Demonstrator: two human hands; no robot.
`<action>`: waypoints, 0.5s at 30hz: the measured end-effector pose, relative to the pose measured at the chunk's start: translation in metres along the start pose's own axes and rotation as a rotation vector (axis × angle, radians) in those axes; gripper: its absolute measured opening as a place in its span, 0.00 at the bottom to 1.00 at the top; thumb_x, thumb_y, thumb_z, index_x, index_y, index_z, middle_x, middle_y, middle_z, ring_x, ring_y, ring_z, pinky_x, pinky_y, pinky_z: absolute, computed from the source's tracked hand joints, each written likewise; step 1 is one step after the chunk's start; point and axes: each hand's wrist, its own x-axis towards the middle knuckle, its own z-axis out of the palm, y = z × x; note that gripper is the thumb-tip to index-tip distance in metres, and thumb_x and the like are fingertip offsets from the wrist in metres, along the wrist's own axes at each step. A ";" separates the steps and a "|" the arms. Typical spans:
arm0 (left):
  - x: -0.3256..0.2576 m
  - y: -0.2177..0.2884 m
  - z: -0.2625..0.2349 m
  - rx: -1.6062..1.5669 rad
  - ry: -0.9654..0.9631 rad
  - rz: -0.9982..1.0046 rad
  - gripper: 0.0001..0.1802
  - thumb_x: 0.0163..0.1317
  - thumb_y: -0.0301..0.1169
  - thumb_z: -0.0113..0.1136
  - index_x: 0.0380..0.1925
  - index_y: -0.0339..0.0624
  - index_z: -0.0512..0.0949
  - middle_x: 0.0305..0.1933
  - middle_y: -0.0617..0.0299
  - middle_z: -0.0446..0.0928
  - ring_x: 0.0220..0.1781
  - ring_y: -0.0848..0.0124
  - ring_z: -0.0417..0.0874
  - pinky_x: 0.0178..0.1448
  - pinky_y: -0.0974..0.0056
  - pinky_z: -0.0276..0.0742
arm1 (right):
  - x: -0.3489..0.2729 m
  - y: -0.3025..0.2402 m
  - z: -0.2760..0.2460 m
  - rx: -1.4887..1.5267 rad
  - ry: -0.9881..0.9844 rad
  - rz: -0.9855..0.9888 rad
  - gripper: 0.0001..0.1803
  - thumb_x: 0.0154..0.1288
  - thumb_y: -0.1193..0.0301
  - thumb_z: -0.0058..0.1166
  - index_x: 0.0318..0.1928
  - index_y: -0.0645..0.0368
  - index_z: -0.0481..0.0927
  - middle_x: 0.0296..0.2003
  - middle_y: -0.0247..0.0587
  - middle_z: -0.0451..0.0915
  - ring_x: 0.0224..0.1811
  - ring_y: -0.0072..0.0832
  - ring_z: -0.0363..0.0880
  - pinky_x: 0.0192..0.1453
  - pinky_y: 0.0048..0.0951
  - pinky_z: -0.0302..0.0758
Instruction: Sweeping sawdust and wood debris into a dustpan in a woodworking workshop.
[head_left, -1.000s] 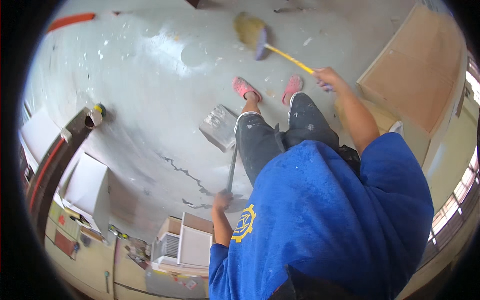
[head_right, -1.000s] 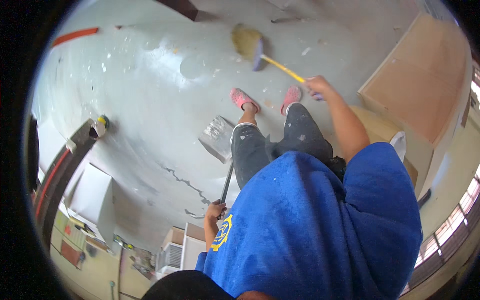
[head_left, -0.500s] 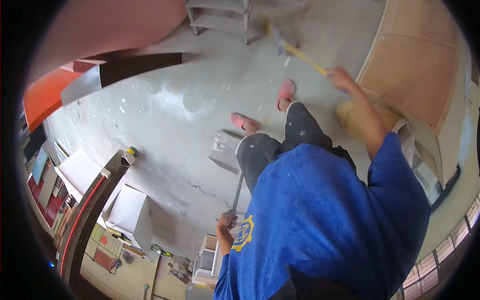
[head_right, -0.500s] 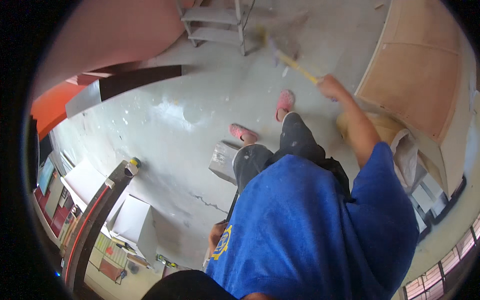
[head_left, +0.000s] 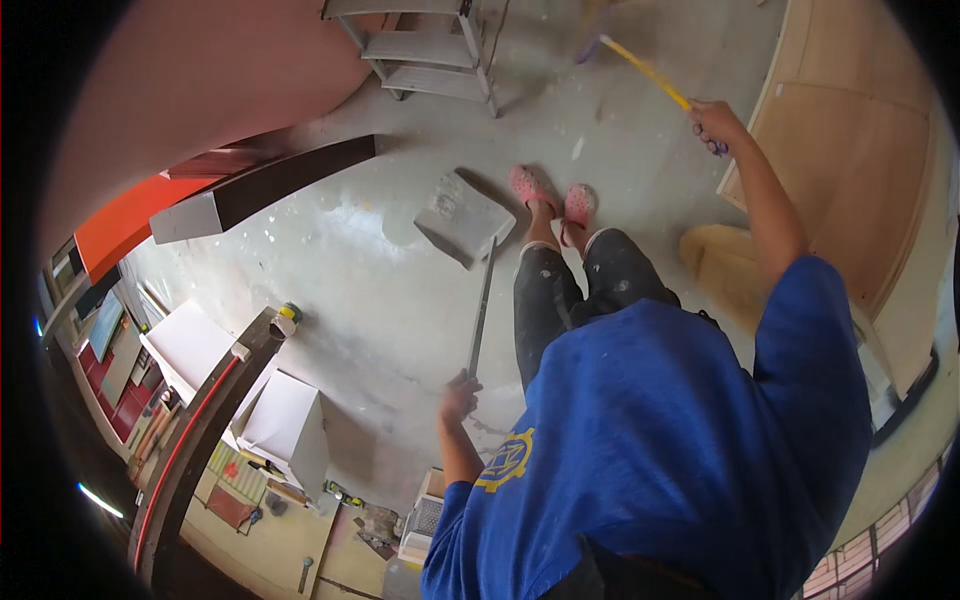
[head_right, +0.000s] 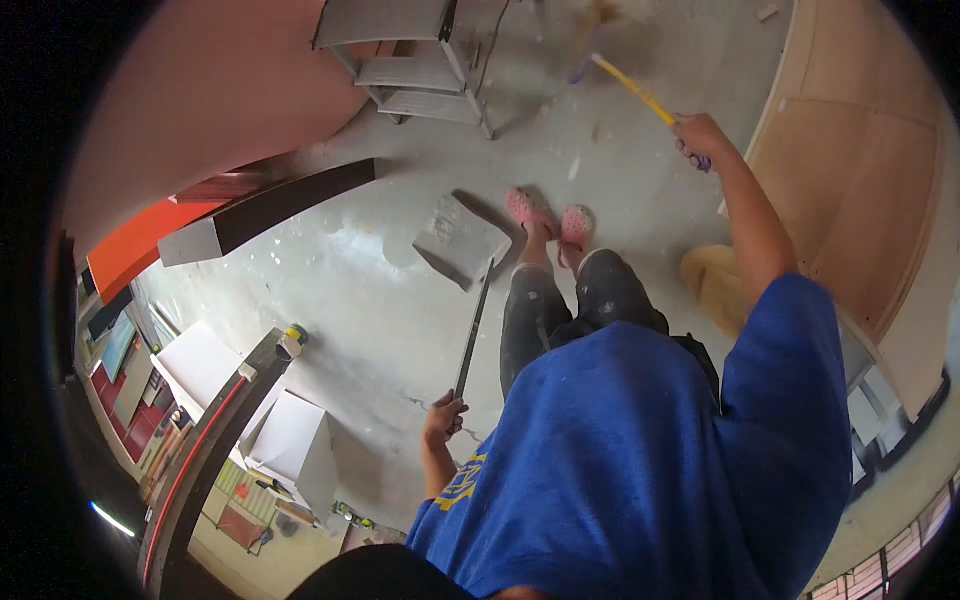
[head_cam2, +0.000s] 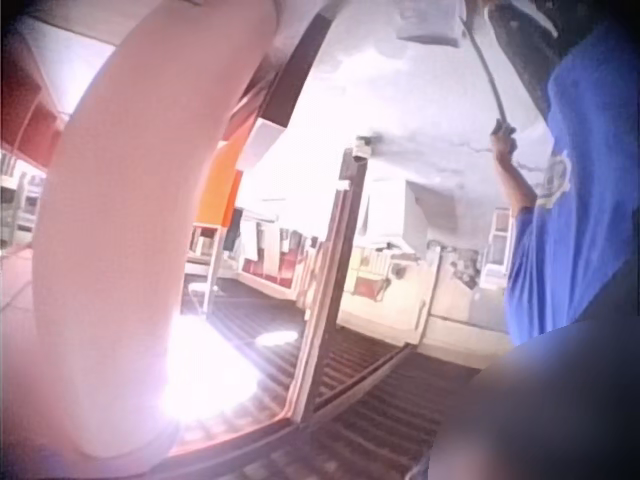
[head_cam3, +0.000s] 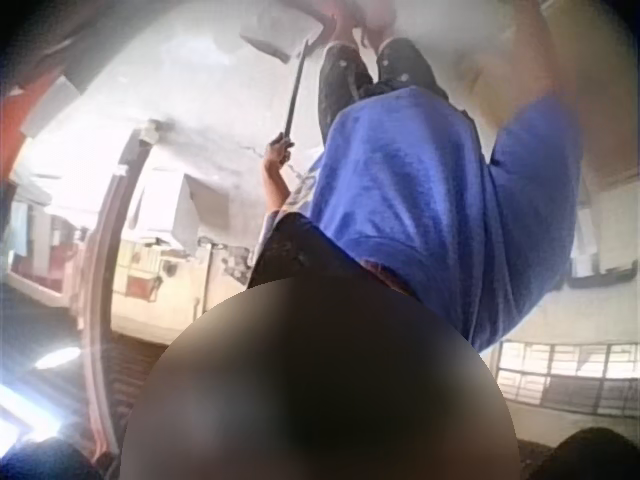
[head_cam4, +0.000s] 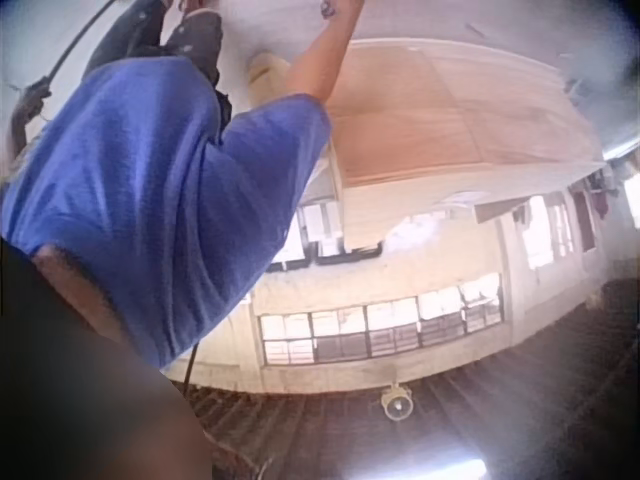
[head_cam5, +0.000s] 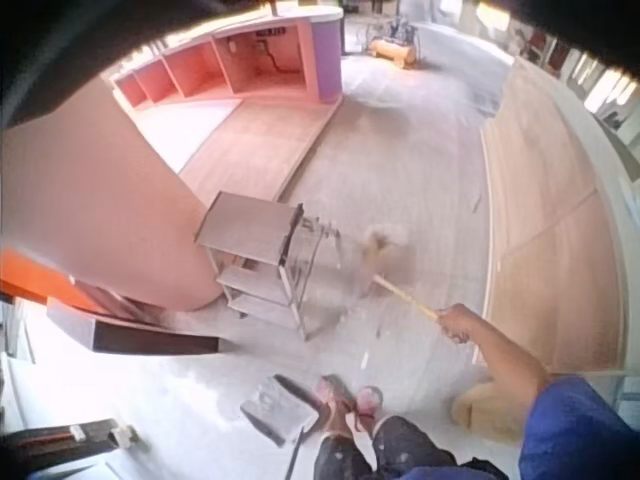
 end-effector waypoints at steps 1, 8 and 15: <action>0.003 0.014 0.004 0.004 -0.031 0.012 0.13 0.52 0.29 0.47 0.39 0.41 0.65 0.23 0.61 0.69 0.10 0.81 0.59 0.10 0.75 0.55 | 0.001 -0.001 -0.002 0.090 0.001 0.024 0.18 0.55 0.69 0.42 0.48 0.52 0.67 0.13 0.29 0.62 0.09 0.15 0.55 0.09 0.17 0.56; 0.001 0.087 -0.001 0.207 0.051 -0.114 0.02 0.49 0.29 0.50 0.24 0.46 0.69 0.17 0.66 0.68 0.10 0.79 0.63 0.11 0.75 0.59 | 0.127 -0.022 0.078 0.279 -0.424 -0.129 0.19 0.55 0.69 0.43 0.50 0.51 0.66 0.14 0.28 0.61 0.09 0.13 0.52 0.09 0.16 0.52; 0.023 0.119 -0.008 0.324 -0.109 -0.213 0.10 0.49 0.31 0.51 0.32 0.41 0.68 0.23 0.57 0.72 0.15 0.73 0.70 0.16 0.70 0.67 | 0.181 -0.058 0.097 0.417 -0.394 0.125 0.15 0.55 0.67 0.42 0.46 0.51 0.69 0.11 0.26 0.60 0.08 0.13 0.52 0.09 0.16 0.52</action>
